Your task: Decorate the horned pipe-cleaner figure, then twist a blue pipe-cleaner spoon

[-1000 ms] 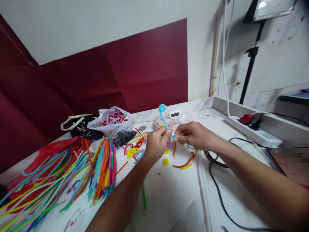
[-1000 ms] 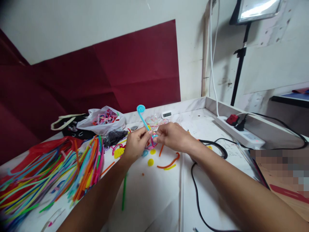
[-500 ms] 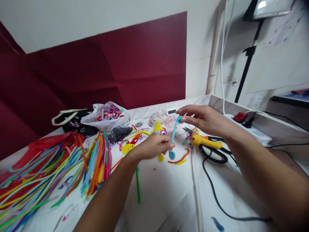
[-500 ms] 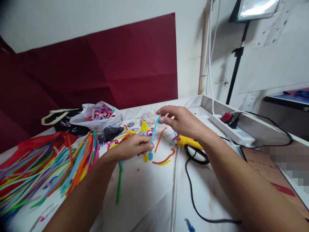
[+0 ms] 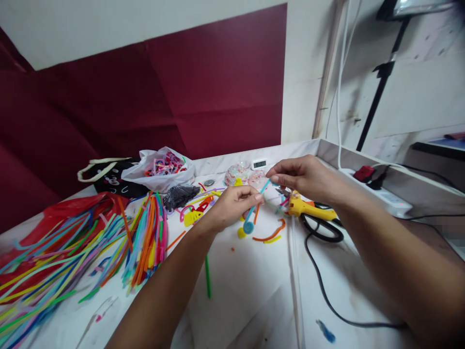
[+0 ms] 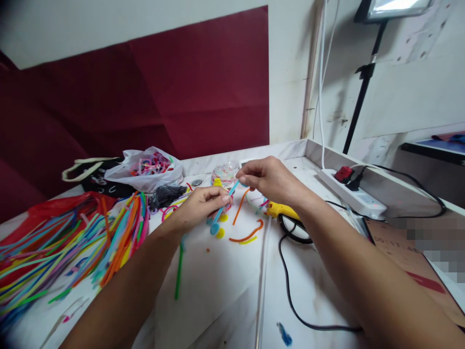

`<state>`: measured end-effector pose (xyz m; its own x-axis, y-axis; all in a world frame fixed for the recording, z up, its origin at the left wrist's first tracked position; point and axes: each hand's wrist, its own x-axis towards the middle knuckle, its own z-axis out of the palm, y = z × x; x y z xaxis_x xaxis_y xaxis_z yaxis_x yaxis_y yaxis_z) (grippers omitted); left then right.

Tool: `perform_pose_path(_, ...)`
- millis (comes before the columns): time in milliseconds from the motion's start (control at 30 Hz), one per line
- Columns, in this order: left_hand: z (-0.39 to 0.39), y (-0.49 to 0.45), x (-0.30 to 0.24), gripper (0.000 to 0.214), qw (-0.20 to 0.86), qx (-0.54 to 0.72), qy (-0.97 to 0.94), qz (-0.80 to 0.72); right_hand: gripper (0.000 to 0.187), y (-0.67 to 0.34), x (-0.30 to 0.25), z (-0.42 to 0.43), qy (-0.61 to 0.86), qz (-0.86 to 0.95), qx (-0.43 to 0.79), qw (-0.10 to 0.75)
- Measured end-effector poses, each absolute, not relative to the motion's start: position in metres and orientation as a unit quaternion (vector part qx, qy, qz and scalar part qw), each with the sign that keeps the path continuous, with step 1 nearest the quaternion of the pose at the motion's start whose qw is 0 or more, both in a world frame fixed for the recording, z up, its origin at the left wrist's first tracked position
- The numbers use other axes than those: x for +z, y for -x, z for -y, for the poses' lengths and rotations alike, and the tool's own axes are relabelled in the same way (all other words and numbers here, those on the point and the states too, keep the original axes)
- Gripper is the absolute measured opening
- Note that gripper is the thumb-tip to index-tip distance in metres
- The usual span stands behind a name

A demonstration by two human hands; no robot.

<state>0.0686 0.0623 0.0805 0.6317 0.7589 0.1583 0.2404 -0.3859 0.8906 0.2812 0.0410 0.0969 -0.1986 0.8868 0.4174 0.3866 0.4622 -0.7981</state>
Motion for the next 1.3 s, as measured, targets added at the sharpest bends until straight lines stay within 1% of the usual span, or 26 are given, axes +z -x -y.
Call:
perform_pose_path(133,-0.065,-0.069,0.078,0.030,0.442,0.322,-0.767,-0.337,0.023,-0.277,0.093,-0.043,0.430,0.727,0.286,0.453)
perform_pose_path(233,-0.065,-0.068,0.079,0.028,0.441,0.325,-0.758,-0.354,0.034,-0.277,0.094,-0.042,0.435,0.729,0.288,0.442)
perform_pose_path(300,-0.065,-0.068,0.079,0.026,0.431,0.321,-0.762,-0.361,0.041,-0.279,0.098,-0.040,0.450,0.735,0.267,0.432)
perform_pose_path(367,-0.065,-0.068,0.080,0.026,0.412,0.320,-0.771,-0.365,0.045,-0.282,0.102,-0.039,0.460,0.745,0.243,0.418)
perform_pose_path(433,-0.065,-0.067,0.079,0.027,0.394,0.315,-0.781,-0.369,0.043,-0.284,0.103,-0.038,0.463,0.759,0.225,0.399)
perform_pose_path(600,-0.064,-0.066,0.079,0.029,0.366,0.286,-0.802,-0.375,0.028,-0.286,0.096,-0.043,0.447,0.797,0.191,0.358)
perform_pose_path(733,-0.064,-0.066,0.080,0.028,0.348,0.274,-0.814,-0.376,0.024,-0.284,0.094,-0.043,0.457,0.814,0.159,0.321)
perform_pose_path(900,-0.064,-0.066,0.081,0.026,0.341,0.275,-0.819,-0.371,0.017,-0.283,0.096,-0.041,0.455,0.826,0.142,0.302)
perform_pose_path(1000,-0.063,-0.066,0.081,0.026,0.345,0.271,-0.816,-0.377,0.016,-0.283,0.095,-0.040,0.468,0.823,0.136,0.294)
perform_pose_path(1167,-0.062,-0.066,0.083,0.027,0.338,0.267,-0.814,-0.389,0.022,-0.288,0.097,-0.039,0.481,0.817,0.120,0.295)
perform_pose_path(1300,-0.062,-0.066,0.082,0.026,0.325,0.261,-0.819,-0.394,0.020,-0.289,0.099,-0.038,0.481,0.818,0.125,0.290)
